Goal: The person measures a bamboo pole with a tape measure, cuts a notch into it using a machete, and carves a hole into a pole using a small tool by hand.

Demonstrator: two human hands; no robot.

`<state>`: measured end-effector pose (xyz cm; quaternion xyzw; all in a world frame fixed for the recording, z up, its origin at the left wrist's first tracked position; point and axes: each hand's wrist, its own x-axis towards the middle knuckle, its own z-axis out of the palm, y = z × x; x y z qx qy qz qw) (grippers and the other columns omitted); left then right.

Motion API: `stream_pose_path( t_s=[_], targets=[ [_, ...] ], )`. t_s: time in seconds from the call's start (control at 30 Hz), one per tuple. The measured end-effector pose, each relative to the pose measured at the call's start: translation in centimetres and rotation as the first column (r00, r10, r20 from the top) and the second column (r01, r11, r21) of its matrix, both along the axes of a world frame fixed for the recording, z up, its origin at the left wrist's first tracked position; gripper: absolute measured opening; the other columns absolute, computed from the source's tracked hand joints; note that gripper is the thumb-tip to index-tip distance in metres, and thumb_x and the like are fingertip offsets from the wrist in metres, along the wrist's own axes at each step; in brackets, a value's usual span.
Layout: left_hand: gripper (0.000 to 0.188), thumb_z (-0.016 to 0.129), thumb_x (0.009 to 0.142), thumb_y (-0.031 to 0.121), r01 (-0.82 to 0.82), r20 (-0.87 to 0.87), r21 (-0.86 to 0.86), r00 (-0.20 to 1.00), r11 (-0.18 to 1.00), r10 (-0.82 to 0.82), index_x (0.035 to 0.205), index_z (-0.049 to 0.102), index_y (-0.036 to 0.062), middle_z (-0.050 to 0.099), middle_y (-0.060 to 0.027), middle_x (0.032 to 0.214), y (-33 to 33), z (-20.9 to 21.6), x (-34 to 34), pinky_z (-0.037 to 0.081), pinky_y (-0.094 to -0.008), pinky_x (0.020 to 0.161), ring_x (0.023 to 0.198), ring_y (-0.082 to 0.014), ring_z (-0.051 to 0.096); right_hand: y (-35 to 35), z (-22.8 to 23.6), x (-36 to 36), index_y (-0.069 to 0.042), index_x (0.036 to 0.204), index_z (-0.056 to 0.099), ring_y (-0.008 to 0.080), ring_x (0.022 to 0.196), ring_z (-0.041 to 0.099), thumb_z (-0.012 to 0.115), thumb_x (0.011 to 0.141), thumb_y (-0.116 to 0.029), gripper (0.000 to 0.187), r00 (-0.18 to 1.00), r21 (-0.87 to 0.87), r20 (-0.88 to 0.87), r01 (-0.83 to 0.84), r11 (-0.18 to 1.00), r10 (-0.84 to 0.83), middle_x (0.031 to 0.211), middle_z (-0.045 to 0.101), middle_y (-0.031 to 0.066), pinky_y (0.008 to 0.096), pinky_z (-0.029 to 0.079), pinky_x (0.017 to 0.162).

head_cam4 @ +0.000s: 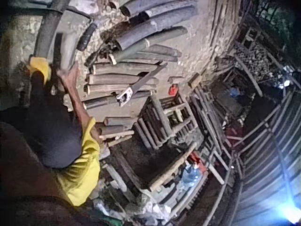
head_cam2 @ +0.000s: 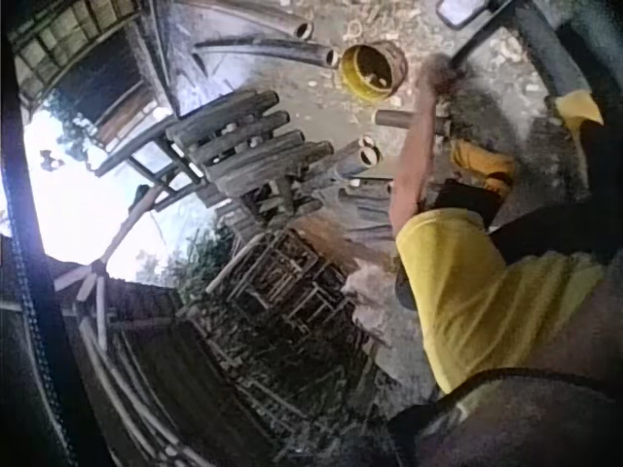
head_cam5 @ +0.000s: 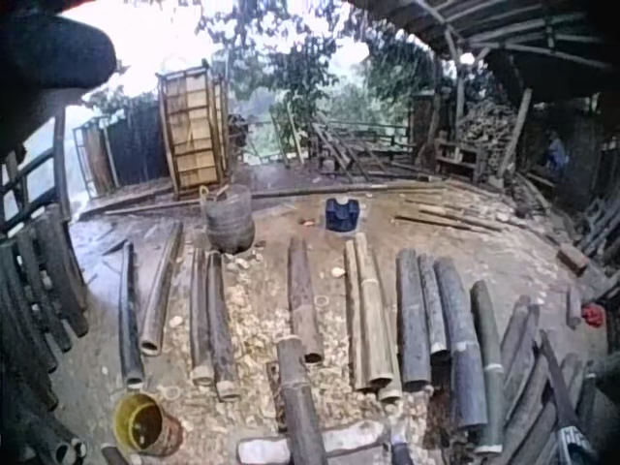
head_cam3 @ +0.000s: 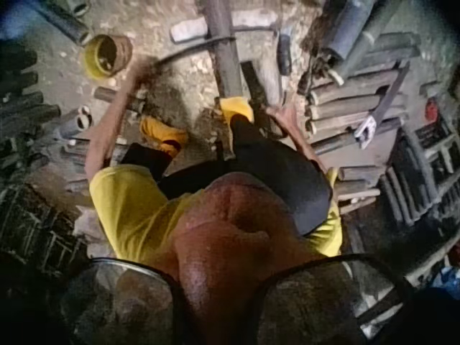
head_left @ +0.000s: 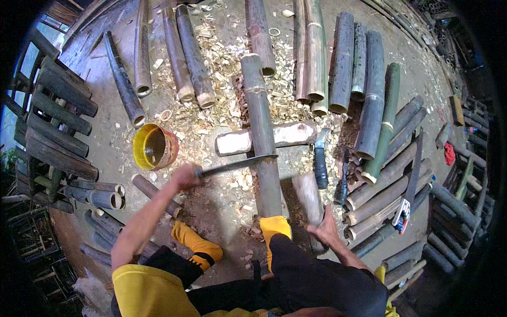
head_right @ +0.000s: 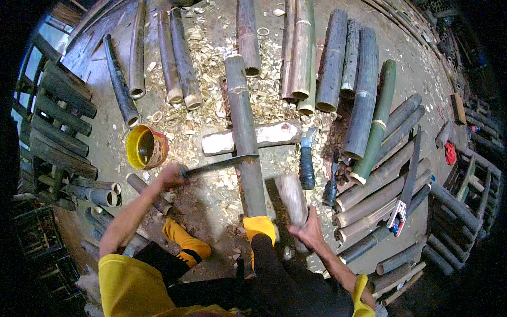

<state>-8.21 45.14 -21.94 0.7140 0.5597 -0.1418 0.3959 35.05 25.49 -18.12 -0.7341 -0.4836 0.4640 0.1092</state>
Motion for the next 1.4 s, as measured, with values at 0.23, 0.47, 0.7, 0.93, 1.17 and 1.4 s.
stream_pose_path(
  t_s=[0.23, 0.47, 0.7, 0.93, 1.17, 1.4],
  targets=[
    [0.026, 0.064, 0.061, 0.014, 0.246, -0.510, 0.257, 0.856, 0.934, -0.085, 0.085, 0.057, 0.0068, 0.060, -0.0137, 0.072, 0.4, 5.0, 1.1, 0.050, -0.0398, 0.064, 0.070, -0.0290, 0.062, -4.9, 0.5, 0.2, 0.007, 0.123, 0.033, 0.0405, 0.094, 0.057, 0.079, 0.058, -0.034, 0.090, 0.996, -0.240, 0.063, -0.041, 0.970, 0.058, 0.102, 0.056, 0.0283, 0.0436, 0.045, 0.084],
    [0.028, 0.062, 0.068, 0.011, 0.060, 0.153, 0.676, 0.963, 0.734, -0.220, 0.091, 0.048, 0.0061, 0.055, -0.0165, 0.081, -3.8, 6.5, 1.7, 0.046, -0.0441, 0.060, 0.072, -0.0376, 0.057, -5.0, -0.5, 1.4, 0.005, 0.119, 0.038, 0.0347, 0.092, 0.060, 0.078, 0.060, -0.031, 0.079, 0.998, -0.143, -0.027, 0.050, 0.988, -0.055, 0.099, 0.059, 0.0254, 0.0408, 0.047, 0.078],
    [0.031, 0.062, 0.069, 0.014, 0.215, -0.036, 0.498, 0.973, 0.840, -0.227, 0.096, 0.048, 0.0074, 0.055, -0.0145, 0.080, -6.3, 4.1, 0.8, 0.049, -0.0440, 0.056, 0.070, -0.0346, 0.059, -1.9, 2.5, 1.8, 0.001, 0.117, 0.041, 0.0332, 0.089, 0.061, 0.076, 0.060, -0.027, 0.071, 0.993, -0.053, 0.035, 0.113, 0.992, -0.111, 0.098, 0.060, 0.0235, 0.0407, 0.047, 0.079],
    [0.029, 0.061, 0.070, 0.013, 0.245, -0.075, 0.515, 0.968, 0.822, -0.242, 0.097, 0.049, 0.0092, 0.056, -0.0136, 0.080, -5.2, 3.0, 0.0, 0.048, -0.0445, 0.056, 0.068, -0.0341, 0.059, 0.0, 4.0, 1.5, 0.000, 0.126, 0.035, 0.0381, 0.094, 0.057, 0.075, 0.062, -0.028, 0.081, 0.993, 0.098, 0.078, -0.095, 0.991, 0.087, 0.105, 0.056, 0.0265, 0.0428, 0.046, 0.082],
    [0.028, 0.058, 0.072, 0.011, 0.331, -0.085, 0.404, 0.942, 0.853, -0.325, 0.098, 0.048, 0.0102, 0.056, -0.0137, 0.079, -2.5, 3.6, 0.7, 0.047, -0.0472, 0.057, 0.069, -0.0372, 0.058, 10.9, 5.3, 1.7, -0.007, 0.131, 0.035, 0.0342, 0.092, 0.056, 0.072, 0.059, -0.030, 0.084, 0.277, 0.373, 0.394, -0.920, 0.123, 0.877, 0.100, 0.054, 0.0186, 0.0405, 0.049, 0.076],
    [0.038, 0.061, 0.069, 0.012, 0.329, -0.051, 0.416, 0.939, 0.848, -0.340, 0.103, 0.047, 0.0103, 0.056, -0.0138, 0.083, -2.3, 1.8, -0.5, 0.046, -0.0467, 0.056, 0.071, -0.0362, 0.058, 12.4, 7.4, -3.3, -0.008, 0.130, 0.035, 0.0266, 0.066, 0.055, 0.071, 0.062, -0.030, 0.080, 0.189, 0.417, 0.389, -0.909, 0.011, 0.902, 0.082, 0.055, 0.0131, 0.0356, 0.047, 0.050]
  ],
)
